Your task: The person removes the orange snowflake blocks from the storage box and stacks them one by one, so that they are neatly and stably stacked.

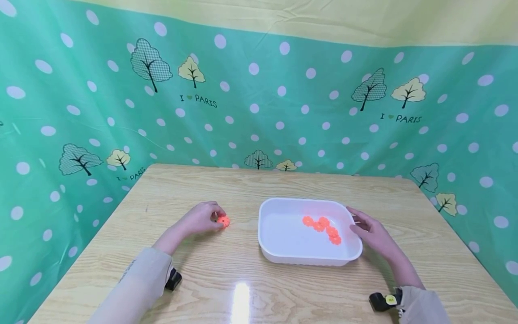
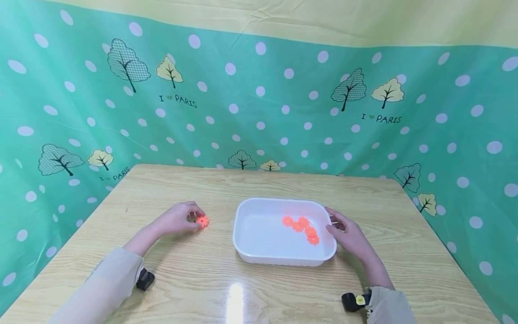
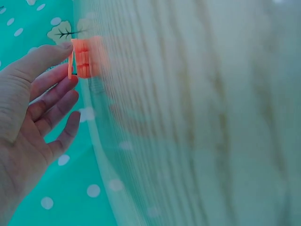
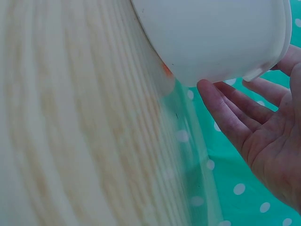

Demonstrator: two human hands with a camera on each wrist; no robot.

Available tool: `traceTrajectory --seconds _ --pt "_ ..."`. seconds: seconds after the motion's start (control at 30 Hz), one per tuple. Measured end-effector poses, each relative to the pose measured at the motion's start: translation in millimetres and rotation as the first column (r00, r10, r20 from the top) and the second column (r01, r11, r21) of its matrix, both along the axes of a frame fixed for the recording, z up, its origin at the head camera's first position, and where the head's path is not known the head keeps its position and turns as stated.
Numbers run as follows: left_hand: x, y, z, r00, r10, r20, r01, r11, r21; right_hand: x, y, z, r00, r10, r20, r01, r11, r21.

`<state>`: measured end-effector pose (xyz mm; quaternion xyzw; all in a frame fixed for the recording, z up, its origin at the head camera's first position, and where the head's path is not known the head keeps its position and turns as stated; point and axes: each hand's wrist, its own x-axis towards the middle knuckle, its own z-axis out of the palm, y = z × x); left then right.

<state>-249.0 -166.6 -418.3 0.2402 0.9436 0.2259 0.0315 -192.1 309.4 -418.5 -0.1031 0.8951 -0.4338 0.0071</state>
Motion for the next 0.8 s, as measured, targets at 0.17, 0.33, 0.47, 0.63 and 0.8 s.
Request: traceTrajectory --seconds 0.17,0.33,0.47,0.63,0.8 --pt "-1.2 0.2 -0.4 1.000 -0.005 -0.006 0.005 1.000 -0.014 0.7 -0.9 1.4 1.000 -0.009 0.008 0.009 1.000 0.014" --pt "-0.3 0.5 0.3 1.000 -0.010 -0.001 0.010 1.000 -0.015 0.4 -1.4 1.7 1.000 -0.015 0.007 0.014 1.000 0.028" --pt "0.3 -0.1 1.8 1.000 -0.005 0.008 0.005 1.000 -0.015 0.3 -1.5 1.9 1.000 -0.015 0.005 0.015 0.999 0.032" --pt "-0.1 -0.9 2.0 1.000 -0.005 0.003 0.005 1.000 -0.028 0.1 -1.4 2.1 1.000 -0.011 0.005 0.011 1.000 0.025" --pt "0.7 1.6 5.4 1.000 -0.003 0.009 0.003 1.000 -0.014 1.4 -2.3 3.1 1.000 -0.010 0.006 0.009 1.000 0.024"
